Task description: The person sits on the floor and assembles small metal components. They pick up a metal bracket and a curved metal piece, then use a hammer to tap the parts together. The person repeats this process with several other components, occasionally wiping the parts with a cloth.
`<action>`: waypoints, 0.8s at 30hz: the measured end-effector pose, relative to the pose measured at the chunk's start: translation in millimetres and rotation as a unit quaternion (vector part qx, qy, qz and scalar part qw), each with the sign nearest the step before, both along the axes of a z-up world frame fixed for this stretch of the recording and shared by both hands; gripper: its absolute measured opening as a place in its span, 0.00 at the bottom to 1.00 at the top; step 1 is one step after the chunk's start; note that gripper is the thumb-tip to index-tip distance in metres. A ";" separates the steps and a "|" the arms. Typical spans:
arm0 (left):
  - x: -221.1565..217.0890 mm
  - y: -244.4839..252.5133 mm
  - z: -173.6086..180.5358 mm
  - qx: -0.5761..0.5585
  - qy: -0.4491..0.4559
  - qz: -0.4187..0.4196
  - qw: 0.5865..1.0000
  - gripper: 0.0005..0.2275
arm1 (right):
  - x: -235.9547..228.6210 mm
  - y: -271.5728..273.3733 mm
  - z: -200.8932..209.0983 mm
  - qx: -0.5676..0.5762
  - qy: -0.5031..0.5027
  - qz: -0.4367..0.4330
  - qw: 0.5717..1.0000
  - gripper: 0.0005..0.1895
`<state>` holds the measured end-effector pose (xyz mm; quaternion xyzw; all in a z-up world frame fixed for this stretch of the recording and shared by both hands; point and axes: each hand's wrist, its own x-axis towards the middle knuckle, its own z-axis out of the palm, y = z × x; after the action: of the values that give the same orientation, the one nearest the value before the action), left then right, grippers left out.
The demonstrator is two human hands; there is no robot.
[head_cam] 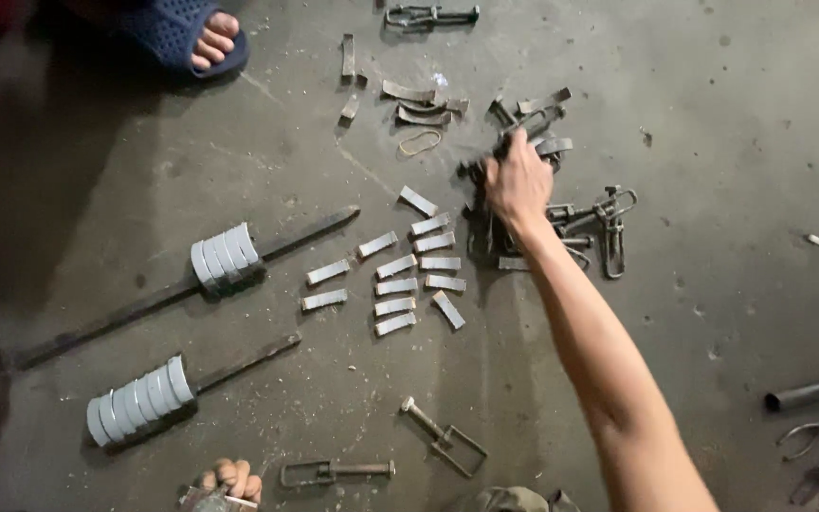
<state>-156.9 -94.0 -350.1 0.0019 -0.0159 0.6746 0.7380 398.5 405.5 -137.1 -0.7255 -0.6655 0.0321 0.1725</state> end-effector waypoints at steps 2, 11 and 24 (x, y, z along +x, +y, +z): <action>-1.5 -5.3 2.3 -0.032 -0.003 0.018 0.999 0.11 | -15.7 15.2 13.2 0.002 0.039 0.018 0.999 0.24; 4.5 -11.2 4.5 -0.018 -0.015 0.029 0.999 0.12 | 14.1 -27.5 80.1 0.052 0.090 0.171 0.980 0.32; -14.5 -15.7 -10.4 -0.036 -0.023 -0.028 0.999 0.14 | 51.4 -51.9 34.5 0.000 -0.019 0.070 0.997 0.20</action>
<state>-171.4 -109.6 -360.5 -0.0412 -0.0085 0.6539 0.7554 450.0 353.6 -102.5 -0.6773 -0.7181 0.0303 0.1571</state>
